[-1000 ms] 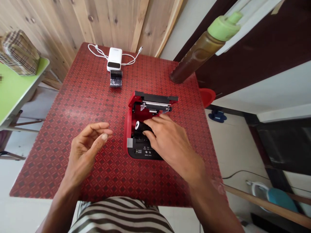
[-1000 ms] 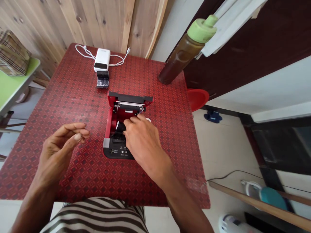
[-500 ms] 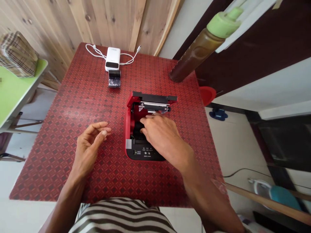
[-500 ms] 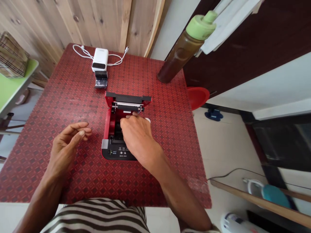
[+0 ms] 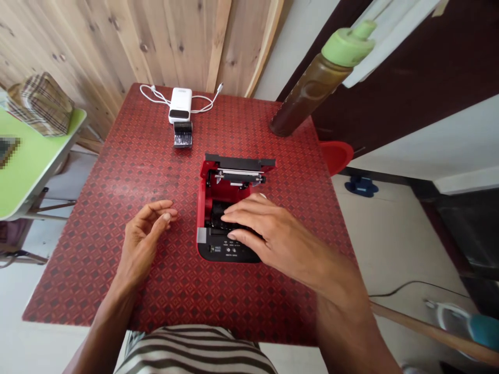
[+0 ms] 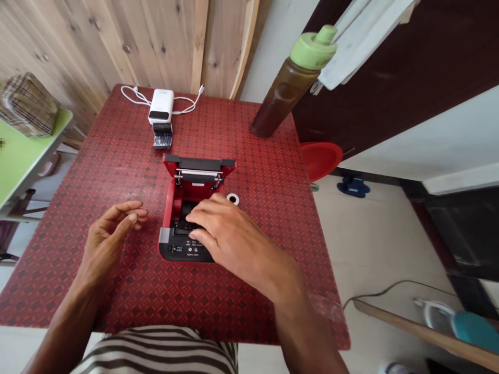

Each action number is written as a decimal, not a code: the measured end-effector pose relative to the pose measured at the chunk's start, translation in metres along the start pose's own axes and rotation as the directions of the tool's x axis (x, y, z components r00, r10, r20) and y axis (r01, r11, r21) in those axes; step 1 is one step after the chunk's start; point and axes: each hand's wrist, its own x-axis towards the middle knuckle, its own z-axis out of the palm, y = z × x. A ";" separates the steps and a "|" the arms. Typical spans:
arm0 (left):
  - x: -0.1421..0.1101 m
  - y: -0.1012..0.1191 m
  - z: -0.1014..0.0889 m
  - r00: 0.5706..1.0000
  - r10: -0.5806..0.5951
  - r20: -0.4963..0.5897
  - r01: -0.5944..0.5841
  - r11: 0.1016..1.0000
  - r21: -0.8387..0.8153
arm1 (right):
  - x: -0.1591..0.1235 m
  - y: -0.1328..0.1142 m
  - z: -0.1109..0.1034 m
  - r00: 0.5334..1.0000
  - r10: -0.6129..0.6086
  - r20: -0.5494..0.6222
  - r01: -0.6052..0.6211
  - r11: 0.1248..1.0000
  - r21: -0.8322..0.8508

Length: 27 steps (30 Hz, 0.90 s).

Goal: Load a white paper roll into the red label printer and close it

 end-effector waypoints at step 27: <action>0.022 0.065 0.051 0.926 0.312 0.213 -0.341 0.933 0.113 | -0.041 -0.014 0.033 0.901 -0.099 -0.422 0.018 0.982 -0.190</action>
